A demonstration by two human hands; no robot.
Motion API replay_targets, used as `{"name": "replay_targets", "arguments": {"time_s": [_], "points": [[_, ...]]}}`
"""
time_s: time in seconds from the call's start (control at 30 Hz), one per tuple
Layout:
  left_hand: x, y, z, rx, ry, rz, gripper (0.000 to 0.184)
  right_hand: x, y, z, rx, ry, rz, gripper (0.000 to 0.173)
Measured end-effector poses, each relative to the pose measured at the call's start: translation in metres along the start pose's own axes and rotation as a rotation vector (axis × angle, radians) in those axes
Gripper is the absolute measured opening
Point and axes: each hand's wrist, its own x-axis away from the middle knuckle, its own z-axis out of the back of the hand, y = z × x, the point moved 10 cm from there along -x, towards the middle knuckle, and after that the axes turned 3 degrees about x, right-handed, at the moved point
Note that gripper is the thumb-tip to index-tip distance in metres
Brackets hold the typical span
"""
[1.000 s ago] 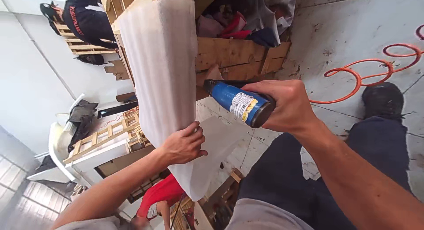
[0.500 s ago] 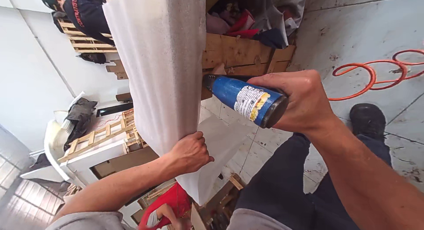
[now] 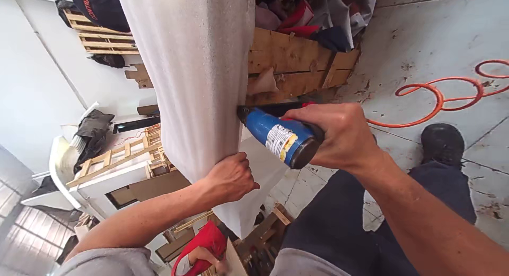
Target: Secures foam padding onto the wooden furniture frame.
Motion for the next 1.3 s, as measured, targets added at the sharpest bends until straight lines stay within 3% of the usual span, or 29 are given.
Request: {"name": "replay_targets", "arguments": {"time_s": [0.27, 0.67, 0.8, 1.03, 1.3], "points": [[0.002, 0.012, -0.012, -0.067, 0.021, -0.038, 0.060, 0.037, -0.011, -0.028, 0.004, -0.009, -0.018, 0.035], [0.023, 0.057, -0.094, 0.020, -0.119, -0.084, 0.065, 0.091, -0.031, -0.068, 0.028, 0.018, -0.012, 0.036], [0.024, 0.060, -0.105, 0.020, -0.090, -0.035, 0.060, 0.107, -0.039, -0.079, 0.044, 0.002, -0.006, 0.037], [0.022, 0.057, -0.095, -0.020, 0.107, 0.024, 0.057, 0.136, -0.049, -0.100, 0.050, 0.015, -0.012, 0.039], [0.049, 0.080, -0.162, -0.063, -0.092, -0.048, 0.074, 0.172, -0.061, -0.122, 0.040, 0.110, -0.051, 0.035]]}}
